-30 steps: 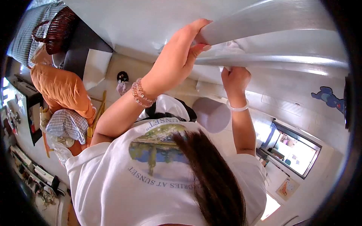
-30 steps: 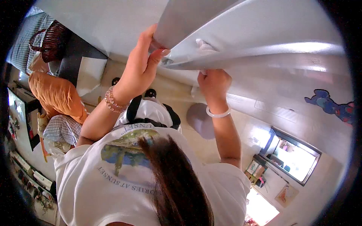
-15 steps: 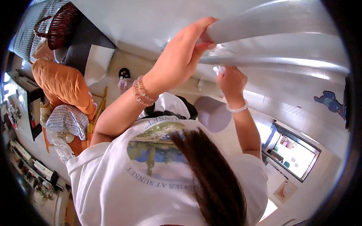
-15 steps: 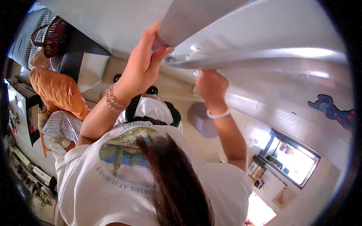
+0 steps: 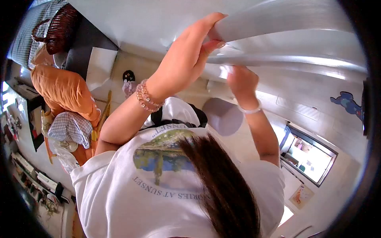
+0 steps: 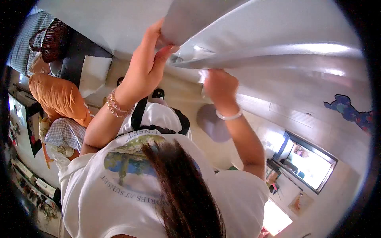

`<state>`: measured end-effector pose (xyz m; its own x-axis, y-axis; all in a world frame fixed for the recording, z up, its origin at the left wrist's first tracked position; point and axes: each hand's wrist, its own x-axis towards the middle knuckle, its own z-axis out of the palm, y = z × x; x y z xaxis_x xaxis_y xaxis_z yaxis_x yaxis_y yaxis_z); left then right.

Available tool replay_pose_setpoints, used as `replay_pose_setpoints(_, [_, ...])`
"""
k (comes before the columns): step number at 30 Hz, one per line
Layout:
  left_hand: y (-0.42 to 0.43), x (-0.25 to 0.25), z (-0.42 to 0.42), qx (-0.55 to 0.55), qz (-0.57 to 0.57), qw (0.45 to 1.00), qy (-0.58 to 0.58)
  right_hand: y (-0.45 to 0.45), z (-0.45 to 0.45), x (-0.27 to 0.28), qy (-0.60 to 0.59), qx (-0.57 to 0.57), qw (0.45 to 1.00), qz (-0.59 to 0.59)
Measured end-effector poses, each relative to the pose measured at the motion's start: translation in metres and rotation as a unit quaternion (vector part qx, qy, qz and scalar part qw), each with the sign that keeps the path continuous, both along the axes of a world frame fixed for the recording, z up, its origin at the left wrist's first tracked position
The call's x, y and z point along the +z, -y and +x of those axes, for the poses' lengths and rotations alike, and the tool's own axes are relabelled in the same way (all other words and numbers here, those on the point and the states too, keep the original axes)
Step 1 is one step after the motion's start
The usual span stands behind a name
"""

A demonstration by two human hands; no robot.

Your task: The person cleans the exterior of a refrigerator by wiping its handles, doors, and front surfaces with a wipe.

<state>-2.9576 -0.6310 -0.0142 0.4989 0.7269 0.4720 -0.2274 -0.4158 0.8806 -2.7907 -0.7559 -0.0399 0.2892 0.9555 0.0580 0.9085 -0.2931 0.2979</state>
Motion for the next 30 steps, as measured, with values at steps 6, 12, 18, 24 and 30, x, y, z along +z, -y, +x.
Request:
replay_pose_setpoints(6, [-0.004,-0.005,-0.002,-0.01,0.067,0.997,-0.022,-0.005,-0.01,0.0,-0.011,-0.019,1.0,0.005])
replay_pose_setpoints(12, [-0.001,-0.003,0.001,-0.001,0.005,1.0,0.018,-0.007,-0.011,0.0,-0.025,-0.049,0.998,-0.027])
replay_pose_setpoints(18, [-0.001,-0.004,0.001,0.003,0.005,1.0,0.013,-0.003,0.0,-0.002,-0.004,0.02,1.0,0.014])
replay_pose_setpoints(24, [-0.006,-0.007,0.0,-0.01,0.066,0.998,0.001,-0.007,-0.003,0.003,-0.003,0.009,1.0,-0.011])
replay_pose_setpoints(30, [-0.001,0.0,0.001,0.006,0.0,1.0,0.018,-0.007,0.006,0.001,-0.046,0.04,0.997,0.053])
